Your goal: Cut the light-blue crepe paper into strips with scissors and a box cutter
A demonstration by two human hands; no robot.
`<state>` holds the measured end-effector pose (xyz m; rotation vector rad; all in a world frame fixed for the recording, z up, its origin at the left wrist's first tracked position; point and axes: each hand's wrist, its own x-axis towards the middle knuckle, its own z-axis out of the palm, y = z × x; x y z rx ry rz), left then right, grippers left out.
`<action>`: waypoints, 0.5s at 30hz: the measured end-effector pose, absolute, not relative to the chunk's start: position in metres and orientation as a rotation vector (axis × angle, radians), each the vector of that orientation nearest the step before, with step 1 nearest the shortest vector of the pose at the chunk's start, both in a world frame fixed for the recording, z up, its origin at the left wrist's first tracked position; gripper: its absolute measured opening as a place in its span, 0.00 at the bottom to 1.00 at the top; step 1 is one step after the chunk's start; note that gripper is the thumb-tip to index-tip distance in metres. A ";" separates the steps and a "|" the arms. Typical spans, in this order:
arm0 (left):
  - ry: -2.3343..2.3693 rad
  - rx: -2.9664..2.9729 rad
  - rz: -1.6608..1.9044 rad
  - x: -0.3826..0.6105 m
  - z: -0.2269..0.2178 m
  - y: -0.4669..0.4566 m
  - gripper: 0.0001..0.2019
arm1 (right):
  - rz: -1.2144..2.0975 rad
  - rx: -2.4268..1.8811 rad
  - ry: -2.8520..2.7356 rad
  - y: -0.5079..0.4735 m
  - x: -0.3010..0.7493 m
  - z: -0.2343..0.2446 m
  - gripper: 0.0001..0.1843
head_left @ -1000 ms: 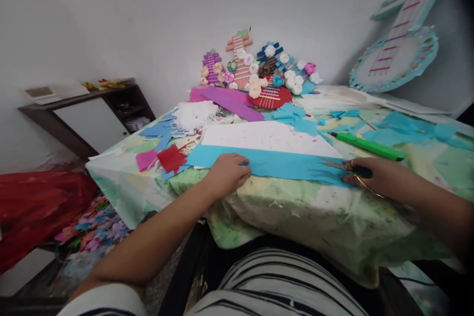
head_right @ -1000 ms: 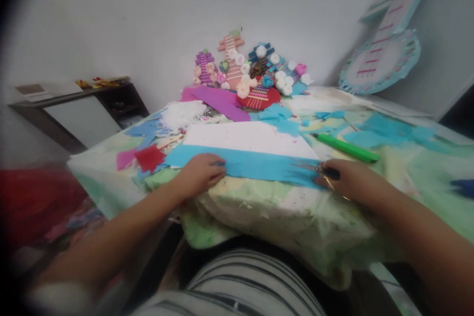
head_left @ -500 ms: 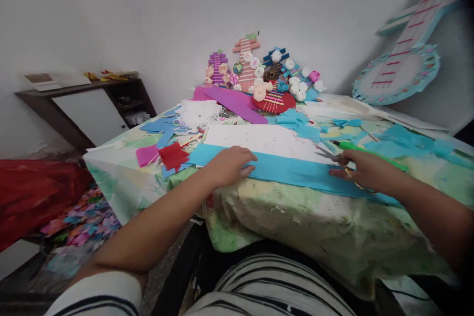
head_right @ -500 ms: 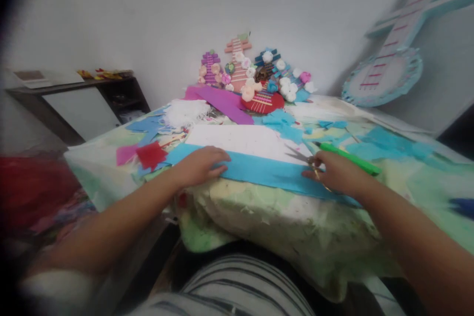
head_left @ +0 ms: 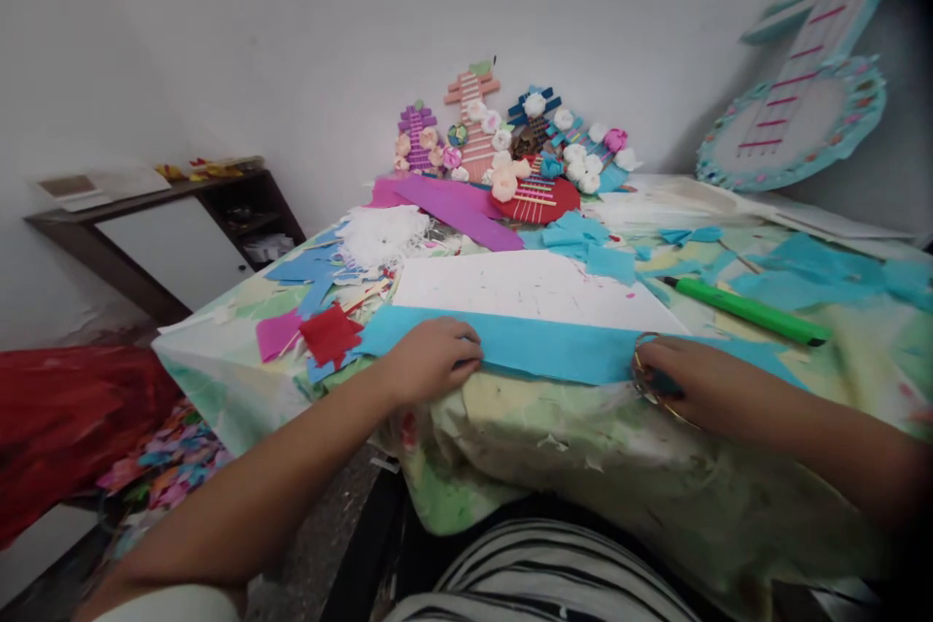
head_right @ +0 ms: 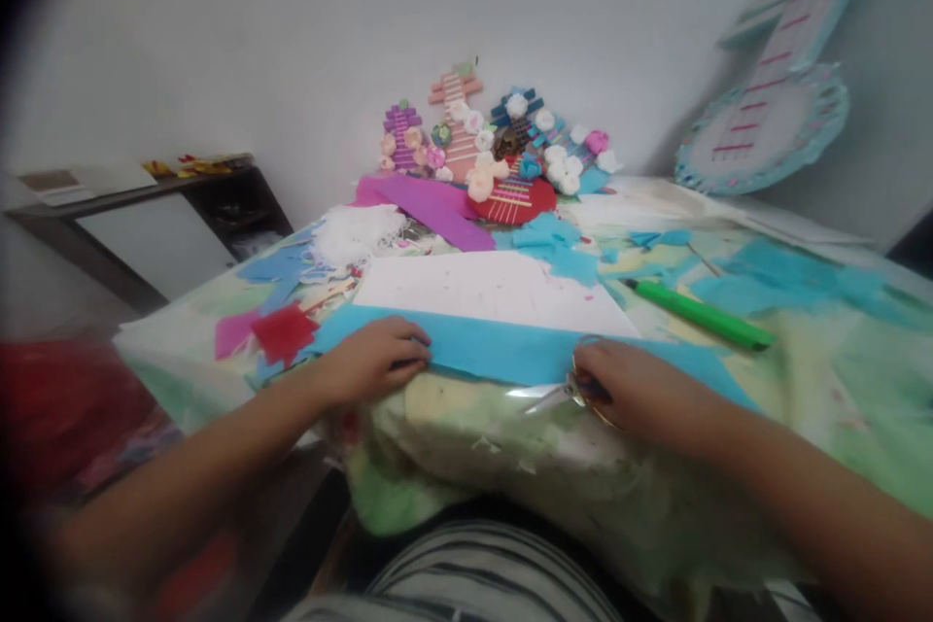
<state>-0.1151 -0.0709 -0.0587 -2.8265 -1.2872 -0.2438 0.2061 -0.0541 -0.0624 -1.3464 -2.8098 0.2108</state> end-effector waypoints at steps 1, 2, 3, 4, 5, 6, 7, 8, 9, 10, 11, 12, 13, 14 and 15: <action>-1.308 -2.844 -0.243 -0.115 -0.056 -0.071 0.10 | 0.219 -1.361 -2.794 -0.055 0.207 -0.061 0.03; -1.337 -2.859 -0.239 -0.115 -0.052 -0.071 0.11 | 0.229 -1.370 -2.766 -0.055 0.208 -0.060 0.03; -1.368 -2.876 -0.226 -0.114 -0.048 -0.071 0.11 | 0.237 -1.378 -2.727 -0.054 0.209 -0.058 0.03; -1.399 -2.894 -0.204 -0.114 -0.044 -0.070 0.11 | 0.239 -1.390 -2.678 -0.053 0.208 -0.056 0.06; -1.427 -2.909 -0.177 -0.113 -0.039 -0.069 0.11 | 0.236 -1.410 -2.626 -0.051 0.207 -0.053 0.09; -1.454 -2.914 -0.148 -0.112 -0.034 -0.068 0.11 | 0.231 -1.436 -2.576 -0.049 0.204 -0.051 0.12; -1.482 -2.908 -0.118 -0.110 -0.030 -0.067 0.11 | 0.228 -1.462 -2.538 -0.047 0.200 -0.049 0.16; -1.519 -2.883 -0.095 -0.109 -0.026 -0.067 0.11 | 0.234 -1.478 -2.520 -0.045 0.195 -0.047 0.18; -1.560 -2.840 -0.084 -0.108 -0.023 -0.066 0.11 | 0.247 -1.478 -2.522 -0.043 0.190 -0.046 0.19; -1.597 -2.794 -0.078 -0.106 -0.021 -0.067 0.11 | 0.267 -1.463 -2.539 -0.041 0.186 -0.046 0.19; -1.622 -2.760 -0.070 -0.105 -0.019 -0.068 0.11 | 0.286 -1.443 -2.563 -0.040 0.182 -0.047 0.16; -1.633 -2.736 -0.057 -0.105 -0.017 -0.069 0.11 | 0.301 -1.428 -2.583 -0.038 0.180 -0.048 0.13; -1.634 -2.721 -0.039 -0.105 -0.016 -0.071 0.12 | 0.312 -1.416 -2.599 -0.037 0.179 -0.049 0.09; -1.632 -2.713 -0.013 -0.105 -0.016 -0.072 0.12 | 0.328 -1.405 -2.611 -0.035 0.180 -0.050 0.06; -1.632 -2.706 0.018 -0.106 -0.015 -0.074 0.12 | 0.350 -1.388 -2.623 -0.033 0.183 -0.051 0.05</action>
